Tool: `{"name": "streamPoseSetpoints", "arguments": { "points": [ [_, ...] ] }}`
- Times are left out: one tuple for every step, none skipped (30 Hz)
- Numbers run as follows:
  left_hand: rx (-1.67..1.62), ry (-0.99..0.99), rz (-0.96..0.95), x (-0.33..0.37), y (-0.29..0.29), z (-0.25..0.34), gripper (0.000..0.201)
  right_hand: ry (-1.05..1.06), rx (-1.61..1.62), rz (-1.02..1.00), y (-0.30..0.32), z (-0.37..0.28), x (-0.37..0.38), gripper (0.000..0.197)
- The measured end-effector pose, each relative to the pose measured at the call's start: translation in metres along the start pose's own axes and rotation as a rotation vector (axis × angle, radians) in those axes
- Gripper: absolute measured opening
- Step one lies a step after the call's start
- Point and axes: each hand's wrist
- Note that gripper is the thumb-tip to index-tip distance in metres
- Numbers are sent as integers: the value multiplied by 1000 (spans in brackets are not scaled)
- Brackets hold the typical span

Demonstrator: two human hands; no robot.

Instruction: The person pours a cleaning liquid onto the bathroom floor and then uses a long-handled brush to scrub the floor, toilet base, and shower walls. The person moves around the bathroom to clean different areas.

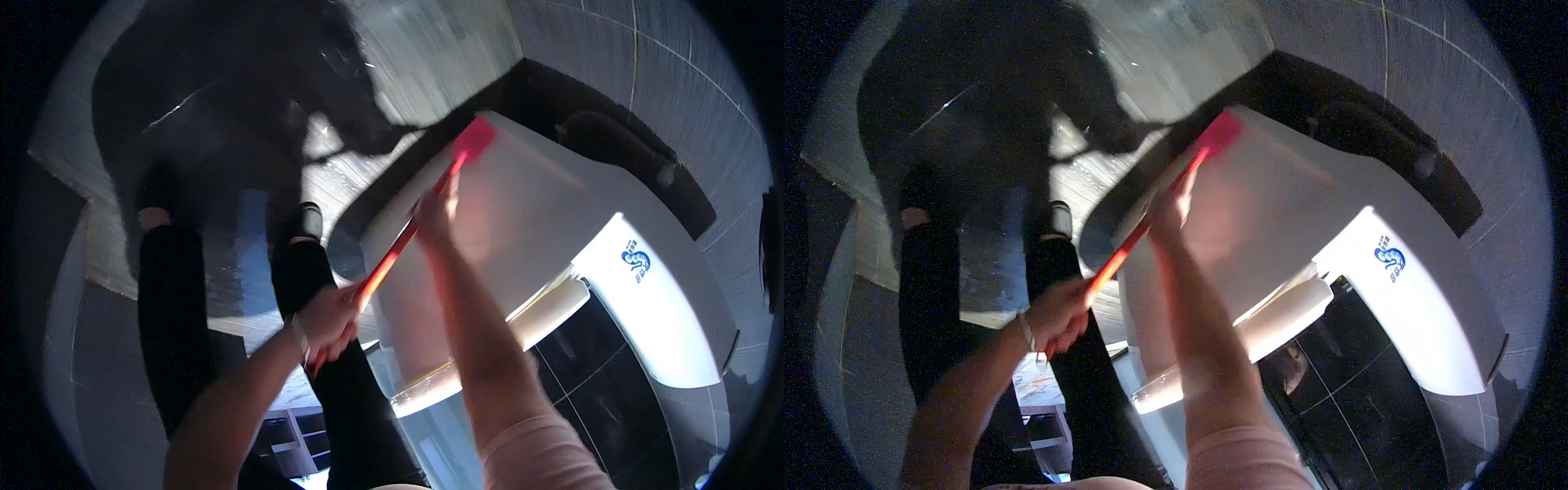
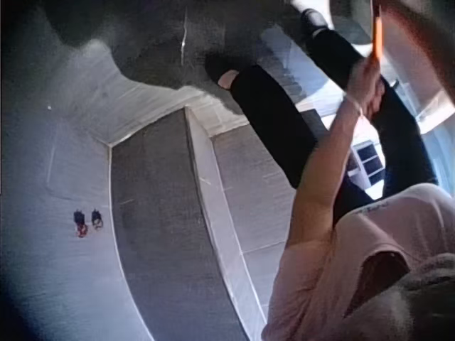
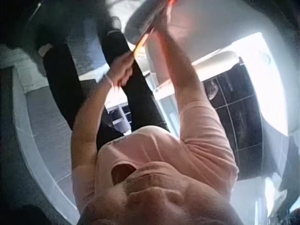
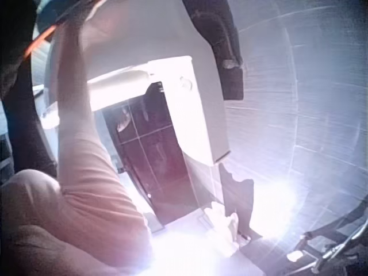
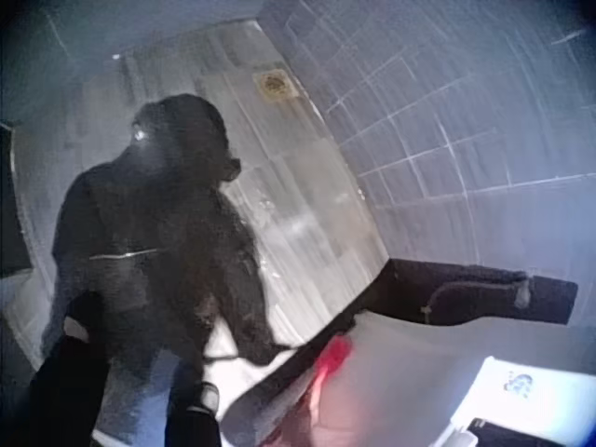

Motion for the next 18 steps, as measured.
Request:
{"name": "streamPoseSetpoints", "arguments": {
  "points": [
    [-104,13,-101,13,-6,35,38,48,-88,61,15,-28,28,55],
    [-18,-138,-113,28,-11,51,35,12,-143,72,16,-48,46,54],
    [7,-222,-108,34,-16,67,33,-22,-209,95,23,-72,65,54],
    [-68,-174,-101,41,-22,70,34,-52,-247,116,29,-73,73,56],
    [-61,-172,-65,43,-20,65,35,-41,-281,125,25,-61,70,58],
    [-55,-172,-26,41,-18,53,35,-12,-318,116,12,-44,63,60],
    [-148,-110,-40,42,-13,33,36,69,-387,142,0,-10,47,63],
    [26,-70,106,34,-13,11,38,152,-463,171,-10,23,24,65],
    [-27,-38,68,21,-5,-19,44,206,-482,163,-25,36,-3,67],
    [-172,62,45,5,-3,-31,43,-178,-369,45,-39,1,-40,72],
    [-179,91,104,-1,-3,-38,43,-96,-356,5,-44,25,-43,71],
    [-261,94,56,-10,-10,-36,42,-139,-460,19,-39,22,-43,70],
    [-300,58,-36,-11,-16,-30,41,-170,-334,-28,-30,17,-34,70],
    [-336,23,-134,-10,-23,-20,40,-220,-227,-43,-14,10,-24,71],
    [-363,3,-154,-8,-34,-3,33,-273,-124,-60,-4,-9,-17,72],
    [-412,-107,-217,-2,-42,12,26,-352,-46,-64,-3,-57,-22,73],
    [-491,-147,-278,6,-49,22,23,-360,-102,-73,0,-85,-22,73],
    [-533,-162,-387,20,-58,18,38,-311,-172,-95,11,-114,-25,70]
  ]
}}
Point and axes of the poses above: each hand's wrist, its own x-axis towards the middle knuckle, its own y-axis out of the back of the hand, z = x × y, and after that the axes turned 8 degrees about -z, right-handed
